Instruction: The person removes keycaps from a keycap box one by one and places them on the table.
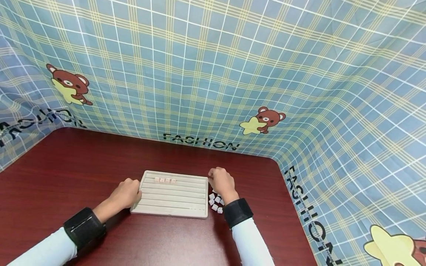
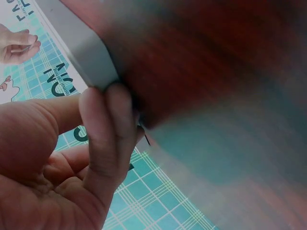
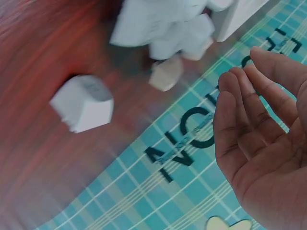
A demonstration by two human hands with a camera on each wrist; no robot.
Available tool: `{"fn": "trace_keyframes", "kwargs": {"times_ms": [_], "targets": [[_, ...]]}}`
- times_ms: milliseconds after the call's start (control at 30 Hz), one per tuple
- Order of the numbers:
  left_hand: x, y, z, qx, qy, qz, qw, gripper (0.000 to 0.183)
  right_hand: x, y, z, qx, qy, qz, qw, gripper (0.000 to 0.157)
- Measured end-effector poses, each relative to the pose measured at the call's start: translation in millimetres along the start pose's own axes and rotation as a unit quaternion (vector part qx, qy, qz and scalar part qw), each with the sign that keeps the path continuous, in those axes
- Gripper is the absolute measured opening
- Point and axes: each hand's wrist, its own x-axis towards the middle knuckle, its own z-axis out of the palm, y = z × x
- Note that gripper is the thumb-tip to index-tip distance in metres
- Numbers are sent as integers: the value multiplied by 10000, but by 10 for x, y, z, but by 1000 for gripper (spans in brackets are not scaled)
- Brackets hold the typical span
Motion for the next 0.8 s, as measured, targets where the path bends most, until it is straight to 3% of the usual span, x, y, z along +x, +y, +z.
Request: {"fn": "trace_keyframes", "kwargs": {"times_ms": [333,800], "targets": [[-6,-24,14,-35,240,132,9996,7,126,-380,51,17,-109,-426,9990,23],[-15,-17,-3,-22,184,137,9997,7,222,-794,195,8,-157,-978,9951,24]]}}
